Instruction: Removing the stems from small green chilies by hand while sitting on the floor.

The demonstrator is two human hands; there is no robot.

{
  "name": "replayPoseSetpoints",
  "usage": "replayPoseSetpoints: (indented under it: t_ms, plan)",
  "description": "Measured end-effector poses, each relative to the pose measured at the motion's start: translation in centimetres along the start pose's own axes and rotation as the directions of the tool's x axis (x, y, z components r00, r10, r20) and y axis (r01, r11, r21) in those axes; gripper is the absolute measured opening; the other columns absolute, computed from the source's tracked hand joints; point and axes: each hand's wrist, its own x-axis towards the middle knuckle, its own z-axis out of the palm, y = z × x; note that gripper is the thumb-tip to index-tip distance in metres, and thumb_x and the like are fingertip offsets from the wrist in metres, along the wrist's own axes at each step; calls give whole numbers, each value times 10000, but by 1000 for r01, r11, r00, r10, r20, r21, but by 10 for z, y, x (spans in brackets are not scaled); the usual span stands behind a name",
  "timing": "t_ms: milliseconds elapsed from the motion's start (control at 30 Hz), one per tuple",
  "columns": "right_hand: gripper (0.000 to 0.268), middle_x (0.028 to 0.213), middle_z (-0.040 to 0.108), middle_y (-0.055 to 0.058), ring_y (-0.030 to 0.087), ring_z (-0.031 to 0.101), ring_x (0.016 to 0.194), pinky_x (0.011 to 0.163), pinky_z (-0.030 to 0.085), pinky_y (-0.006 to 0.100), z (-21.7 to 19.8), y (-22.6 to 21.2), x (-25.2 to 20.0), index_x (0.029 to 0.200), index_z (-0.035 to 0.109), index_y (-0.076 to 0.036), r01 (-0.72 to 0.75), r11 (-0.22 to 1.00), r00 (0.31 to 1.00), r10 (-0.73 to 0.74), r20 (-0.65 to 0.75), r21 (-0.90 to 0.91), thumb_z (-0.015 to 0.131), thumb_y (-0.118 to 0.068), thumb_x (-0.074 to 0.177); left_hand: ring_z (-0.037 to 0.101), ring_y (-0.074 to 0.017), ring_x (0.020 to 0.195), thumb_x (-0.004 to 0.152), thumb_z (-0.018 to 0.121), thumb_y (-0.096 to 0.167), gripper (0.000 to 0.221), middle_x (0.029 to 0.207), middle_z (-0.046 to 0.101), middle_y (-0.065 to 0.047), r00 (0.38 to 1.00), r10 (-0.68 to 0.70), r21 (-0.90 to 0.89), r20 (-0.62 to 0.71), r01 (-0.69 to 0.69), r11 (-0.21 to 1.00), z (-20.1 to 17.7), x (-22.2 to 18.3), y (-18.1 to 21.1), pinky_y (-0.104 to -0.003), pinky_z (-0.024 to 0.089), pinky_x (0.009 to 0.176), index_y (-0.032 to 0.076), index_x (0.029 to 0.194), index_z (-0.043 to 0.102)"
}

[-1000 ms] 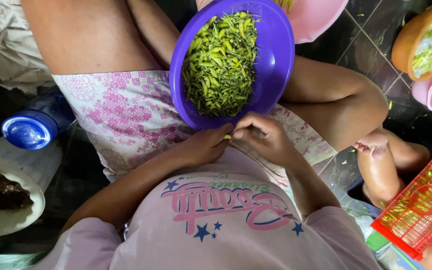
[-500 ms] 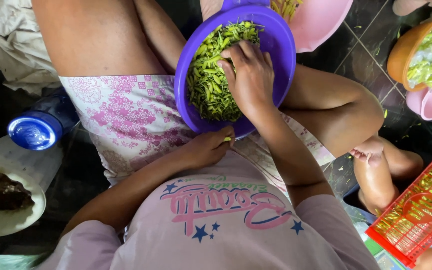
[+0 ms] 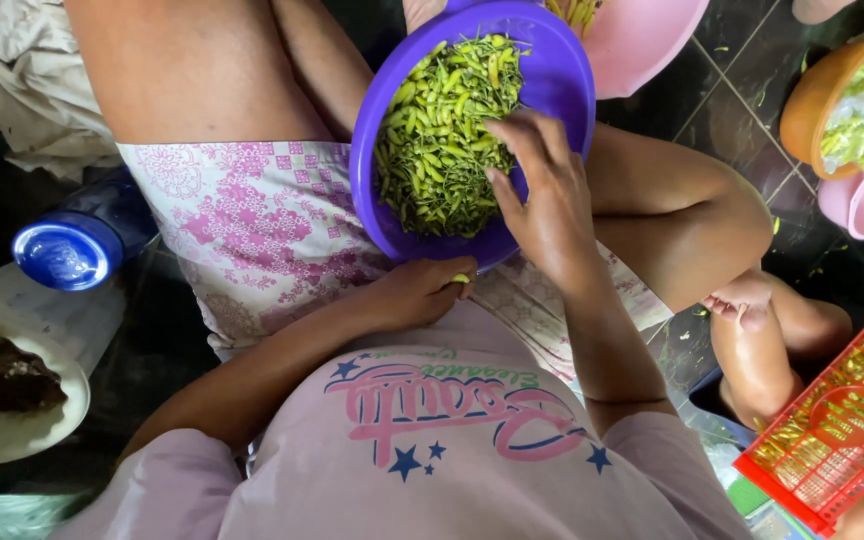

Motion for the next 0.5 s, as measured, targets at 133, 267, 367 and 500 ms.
replayPoseSetpoints:
  t_ms: [133,267,367,500]
  plan:
    - [295,1218,576,97,347,645,1126,894,522,486,46,21,16,1307,643,-112,40,999,992,-38,-121,16,697,-77,1019,704,-360,832,990,379,123,551,961,716,-189,1000,-25,34,-1,25,999,1,0,-1,-451,564,709,86,1537,429]
    - [205,1092,632,76,312,639,1066,888,510,503,113,58,18,1163,726,-137,1,981,996,-20,-90,-196,733,-172,962,695,-379,856,997,414,146,352,932,702,-201,998,-53,54,-43,55,997,-2,-6,19,-483,558,750,82,1318,542]
    - [178,1051,622,71,352,628,1086,896,496,541,114,56,10,1096,699,-158,1,977,998,-12,-53,-212,731,-205,927,694,-408,831,982,444,174,216,843,689,-215,996,-51,61,-76,56,997,-6,-10,35,-514,551,755,90,1086,614]
    - [33,879,596,26,319,663,957,811,513,485,56,18,-7,971,683,-202,50,998,998,-51,-35,-43,694,-179,951,689,-360,788,970,462,170,157,777,671,-174,996,-67,58,-65,71,996,-6,-5,33,-498,546,738,119,1015,604]
